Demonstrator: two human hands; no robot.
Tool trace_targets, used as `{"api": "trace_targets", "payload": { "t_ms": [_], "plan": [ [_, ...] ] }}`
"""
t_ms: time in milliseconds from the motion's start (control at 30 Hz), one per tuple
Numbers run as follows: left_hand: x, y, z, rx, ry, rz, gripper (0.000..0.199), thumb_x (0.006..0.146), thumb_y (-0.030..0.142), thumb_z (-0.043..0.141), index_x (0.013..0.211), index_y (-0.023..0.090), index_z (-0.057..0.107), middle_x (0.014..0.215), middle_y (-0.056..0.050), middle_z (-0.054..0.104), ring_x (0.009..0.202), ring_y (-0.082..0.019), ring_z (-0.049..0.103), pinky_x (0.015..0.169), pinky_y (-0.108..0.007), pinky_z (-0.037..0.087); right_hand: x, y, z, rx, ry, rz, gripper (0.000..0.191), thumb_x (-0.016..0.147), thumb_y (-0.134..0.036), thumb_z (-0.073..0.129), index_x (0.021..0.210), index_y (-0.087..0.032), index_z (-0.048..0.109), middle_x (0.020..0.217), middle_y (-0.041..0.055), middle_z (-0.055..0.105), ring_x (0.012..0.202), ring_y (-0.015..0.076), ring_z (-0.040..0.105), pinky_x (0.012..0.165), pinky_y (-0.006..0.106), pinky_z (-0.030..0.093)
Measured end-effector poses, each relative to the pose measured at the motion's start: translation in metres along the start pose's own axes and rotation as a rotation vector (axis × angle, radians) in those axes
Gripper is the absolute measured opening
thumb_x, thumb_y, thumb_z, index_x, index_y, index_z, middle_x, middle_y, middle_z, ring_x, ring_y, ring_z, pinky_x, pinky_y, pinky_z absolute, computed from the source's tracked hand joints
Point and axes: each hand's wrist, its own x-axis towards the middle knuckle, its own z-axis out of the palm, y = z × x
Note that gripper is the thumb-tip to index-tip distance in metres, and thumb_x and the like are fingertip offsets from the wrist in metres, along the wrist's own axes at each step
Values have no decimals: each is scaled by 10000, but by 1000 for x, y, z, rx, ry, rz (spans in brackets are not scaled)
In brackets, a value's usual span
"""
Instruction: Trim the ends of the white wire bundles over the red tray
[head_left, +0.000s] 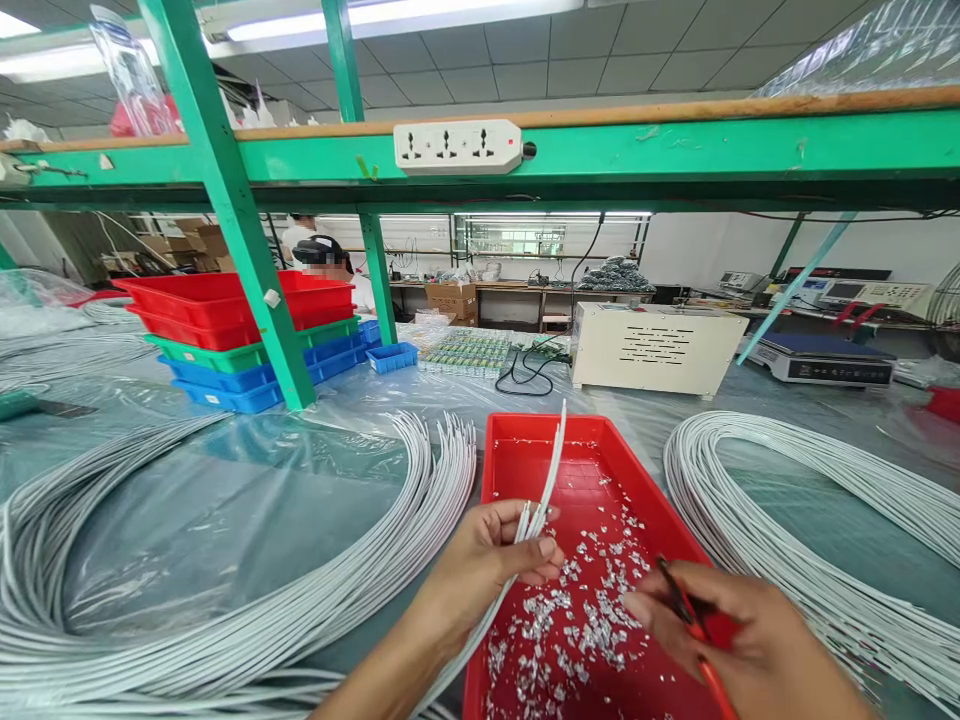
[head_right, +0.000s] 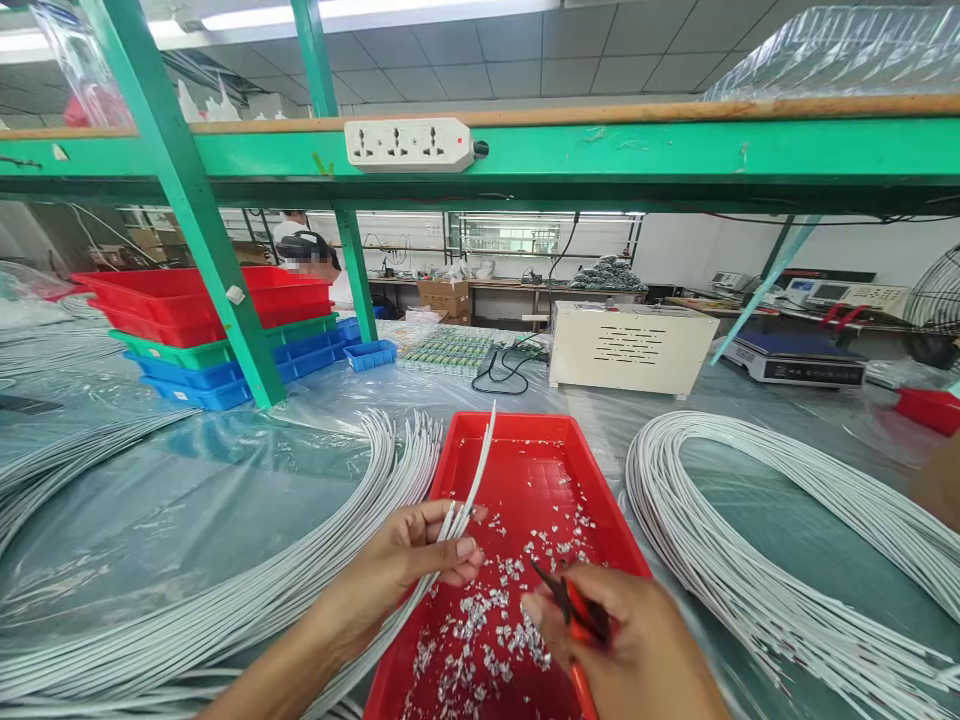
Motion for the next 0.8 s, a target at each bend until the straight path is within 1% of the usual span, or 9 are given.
{"api": "trace_targets", "payload": {
  "t_ms": [100,200,300,400,467,567,667,733,800],
  "plan": [
    [-1,-3,-1,8,-16,-2,361,674,212,761,978,89,611,716,-75,713,630,-120,654,603,-203,465,21,2,20,327,45,76,133,656,-286,732,710,-169,700,613,2,630,595,152,549,569,229,435],
    [-1,-7,-1,4,-54,-27,482,658,207,778,1088,110,584,688,-49,711,637,-123,664,616,-208,484,30,0,32,482,13,105,221,628,-271,767,809,-155,719,659,18,678,651,177,613,615,248,481],
    [-2,-10,1,-6,-129,-55,599,661,187,775,1210,161,535,783,-42,715,653,-110,655,627,-216,495,31,-2,36,553,-40,83,163,631,-250,771,766,-167,732,623,0,664,609,151,603,587,219,481],
    [-3,-10,3,17,-191,-60,529,709,193,735,1206,184,556,921,-62,699,699,-100,639,653,-210,481,28,-1,35,598,-66,81,112,619,-211,782,718,-187,737,629,-10,663,599,130,582,576,191,468],
    [-5,-8,3,72,-221,-38,371,760,226,687,1119,151,628,891,-74,700,730,-110,631,673,-205,462,25,1,36,601,-42,91,99,613,-202,784,699,-197,736,611,-15,656,597,125,564,581,184,452],
    [-7,-6,0,79,-86,77,207,789,275,653,923,124,694,815,-68,699,767,-124,622,721,-204,443,19,1,37,543,38,102,81,611,-240,775,651,-198,719,578,-26,626,579,116,528,567,176,413],
    [-10,-7,0,134,139,168,176,767,307,667,838,146,654,700,0,641,529,-52,497,543,-160,380,14,-1,38,446,111,125,134,611,-292,754,613,-181,680,558,-32,581,543,103,468,530,175,371],
    [-13,-9,5,242,167,180,177,718,290,703,780,141,631,631,32,562,479,-41,382,474,-159,306,12,-3,39,441,106,145,154,612,-301,747,599,-174,660,550,-31,565,538,103,449,533,181,366],
    [-15,-13,11,296,121,175,165,665,229,726,762,138,630,644,23,562,551,-69,438,517,-167,341,11,-3,40,479,81,178,158,601,-301,756,613,-178,658,580,-21,584,566,118,465,546,190,380]
  ]
}}
